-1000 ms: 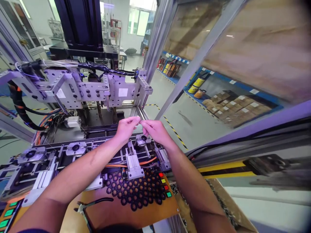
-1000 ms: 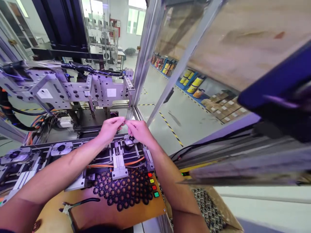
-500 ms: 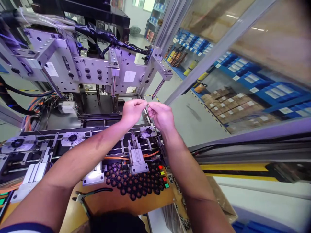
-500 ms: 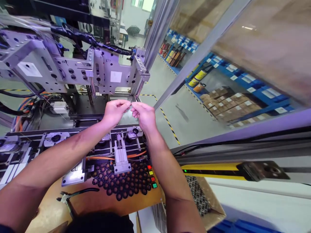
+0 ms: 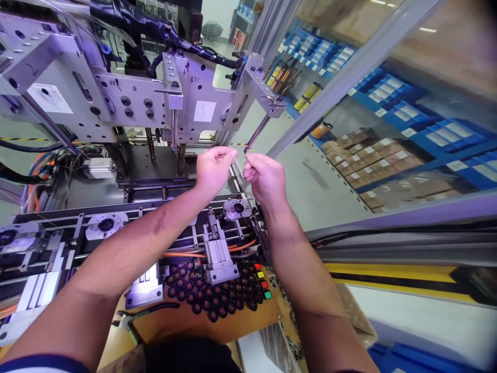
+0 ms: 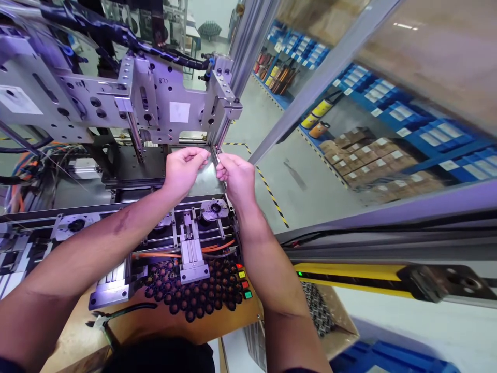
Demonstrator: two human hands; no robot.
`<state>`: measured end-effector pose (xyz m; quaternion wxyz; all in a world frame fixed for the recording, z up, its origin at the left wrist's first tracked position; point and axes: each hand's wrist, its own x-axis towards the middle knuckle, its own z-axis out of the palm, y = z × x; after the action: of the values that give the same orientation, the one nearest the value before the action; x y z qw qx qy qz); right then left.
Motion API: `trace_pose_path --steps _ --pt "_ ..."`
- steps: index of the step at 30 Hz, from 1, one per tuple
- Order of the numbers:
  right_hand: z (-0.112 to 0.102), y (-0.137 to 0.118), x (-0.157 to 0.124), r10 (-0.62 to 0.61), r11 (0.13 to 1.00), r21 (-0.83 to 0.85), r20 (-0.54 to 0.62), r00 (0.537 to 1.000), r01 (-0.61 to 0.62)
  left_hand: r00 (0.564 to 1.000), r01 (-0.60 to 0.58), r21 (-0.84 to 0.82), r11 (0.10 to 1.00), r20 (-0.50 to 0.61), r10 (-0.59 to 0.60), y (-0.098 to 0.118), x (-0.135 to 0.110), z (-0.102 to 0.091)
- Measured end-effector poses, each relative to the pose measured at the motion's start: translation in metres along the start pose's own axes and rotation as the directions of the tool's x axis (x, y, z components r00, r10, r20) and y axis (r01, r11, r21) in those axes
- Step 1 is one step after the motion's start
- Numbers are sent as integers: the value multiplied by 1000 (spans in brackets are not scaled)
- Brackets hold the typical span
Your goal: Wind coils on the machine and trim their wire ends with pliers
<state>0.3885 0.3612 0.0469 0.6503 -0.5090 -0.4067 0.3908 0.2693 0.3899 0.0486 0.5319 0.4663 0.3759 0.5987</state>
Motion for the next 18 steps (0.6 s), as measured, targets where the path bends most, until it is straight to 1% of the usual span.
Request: trace_pose_path --steps 6,18 --pt "0 -2 -2 0 1000 21 -11 1000 0 1000 -3 -11 1000 -8 3 -2 1 3" --pt "-1 -2 -4 4 1000 -7 2 1000 -4 1000 -4 -27 1000 -12 4 0 -1 4"
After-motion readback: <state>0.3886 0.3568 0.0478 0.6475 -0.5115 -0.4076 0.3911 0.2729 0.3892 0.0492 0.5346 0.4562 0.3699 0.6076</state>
